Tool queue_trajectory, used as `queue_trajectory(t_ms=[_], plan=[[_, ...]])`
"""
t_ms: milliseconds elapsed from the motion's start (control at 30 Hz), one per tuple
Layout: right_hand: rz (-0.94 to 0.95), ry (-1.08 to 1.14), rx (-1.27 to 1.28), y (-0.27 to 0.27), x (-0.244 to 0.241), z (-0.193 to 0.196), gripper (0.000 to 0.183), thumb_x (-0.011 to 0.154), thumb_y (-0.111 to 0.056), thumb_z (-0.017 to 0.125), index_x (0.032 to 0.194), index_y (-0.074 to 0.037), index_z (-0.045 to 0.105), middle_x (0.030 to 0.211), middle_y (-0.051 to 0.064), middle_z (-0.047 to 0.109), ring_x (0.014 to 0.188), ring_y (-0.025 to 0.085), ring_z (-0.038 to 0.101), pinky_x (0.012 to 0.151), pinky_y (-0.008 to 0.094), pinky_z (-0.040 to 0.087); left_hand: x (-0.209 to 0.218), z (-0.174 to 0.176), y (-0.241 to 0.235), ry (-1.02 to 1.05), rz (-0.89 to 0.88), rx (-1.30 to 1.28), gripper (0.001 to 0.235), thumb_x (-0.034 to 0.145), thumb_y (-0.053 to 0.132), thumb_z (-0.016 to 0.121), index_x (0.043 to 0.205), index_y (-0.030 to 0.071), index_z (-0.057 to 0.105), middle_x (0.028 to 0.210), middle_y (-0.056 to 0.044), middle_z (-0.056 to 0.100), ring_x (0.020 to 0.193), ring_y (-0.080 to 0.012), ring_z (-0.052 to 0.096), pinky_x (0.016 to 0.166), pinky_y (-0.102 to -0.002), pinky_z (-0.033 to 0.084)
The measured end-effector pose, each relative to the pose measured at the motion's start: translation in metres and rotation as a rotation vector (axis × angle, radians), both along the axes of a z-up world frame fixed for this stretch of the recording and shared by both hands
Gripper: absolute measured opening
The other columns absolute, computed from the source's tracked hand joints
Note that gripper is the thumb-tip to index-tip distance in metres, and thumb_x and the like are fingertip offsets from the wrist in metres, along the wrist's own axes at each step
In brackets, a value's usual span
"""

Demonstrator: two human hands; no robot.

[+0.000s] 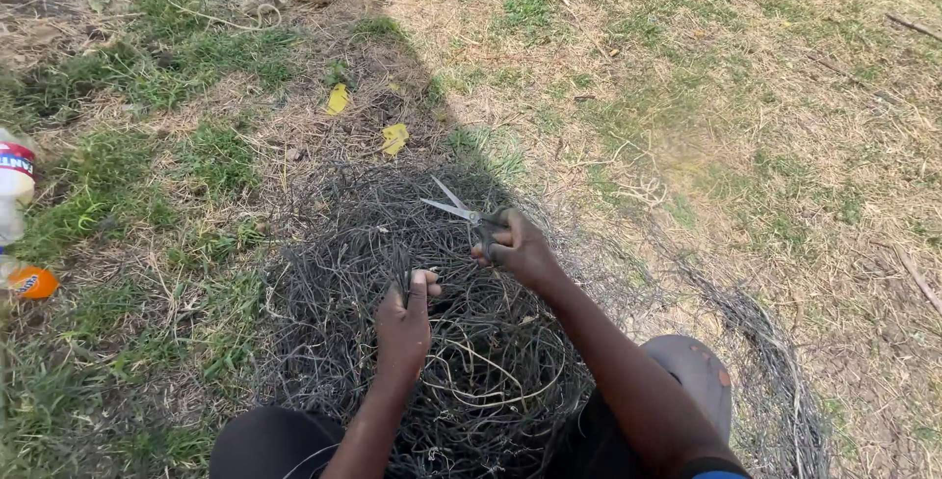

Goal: Cutting dried vines into smaller pieces using scissors while sitting on the ground

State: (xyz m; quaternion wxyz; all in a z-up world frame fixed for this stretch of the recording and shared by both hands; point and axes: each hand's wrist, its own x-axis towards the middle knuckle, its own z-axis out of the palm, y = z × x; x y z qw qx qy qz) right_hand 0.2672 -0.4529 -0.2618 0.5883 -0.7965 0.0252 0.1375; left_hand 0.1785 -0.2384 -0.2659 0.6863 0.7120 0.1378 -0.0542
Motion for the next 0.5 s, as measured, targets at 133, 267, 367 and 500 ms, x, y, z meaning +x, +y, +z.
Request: queue_trajectory(t_ms=[133,267,367,500], plan=[[0.347,0.017,0.312,0.001,-0.021,0.023,0.056,0.094,-0.019,0.083,0.136,0.002,0.053,0.100,0.031,0.081,0.086,0.036,0.078,0.087,0.045,0.065,-0.002,-0.031,-0.004,-0.195,-0.127,0.060,0.040,0.120,0.041,0.041,0.135,0.021,0.072,0.053,-0.001,0.046,0.041,-0.0079,0.031,0.044,-0.034,0.036],[0.410,0.072,0.403,-0.025,-0.016,0.021,0.038,0.098,0.000,0.071,0.132,0.004,0.054,0.092,0.019,0.076,0.076,0.026,0.077,0.068,0.036,0.069,-0.009,-0.025,-0.023,0.016,-0.249,-0.297,0.041,0.110,0.038,0.051,0.121,0.009,0.077,0.106,-0.007,0.084,0.096,-0.0156,0.078,0.100,-0.039,0.062],[0.257,-0.173,0.595,-0.067,0.002,0.018,0.073,0.089,-0.040,0.089,0.135,0.003,0.053,0.094,0.012,0.075,0.079,0.021,0.071,0.067,0.032,0.061,-0.010,-0.026,-0.015,0.114,-0.289,-0.176,0.043,0.103,0.053,0.054,0.110,0.018,0.078,0.137,-0.018,0.077,0.137,-0.0449,0.067,0.112,-0.069,0.051],[-0.119,-0.151,0.807,-0.103,0.004,0.032,0.046,0.093,-0.007,0.082,0.128,-0.004,0.054,0.086,0.012,0.074,0.069,0.019,0.066,0.058,0.026,0.054,-0.003,-0.023,-0.004,-0.076,-0.204,-0.350,0.041,0.110,0.039,0.057,0.108,0.006,0.080,0.089,-0.007,0.073,0.055,-0.0076,0.038,0.051,-0.027,0.029]])
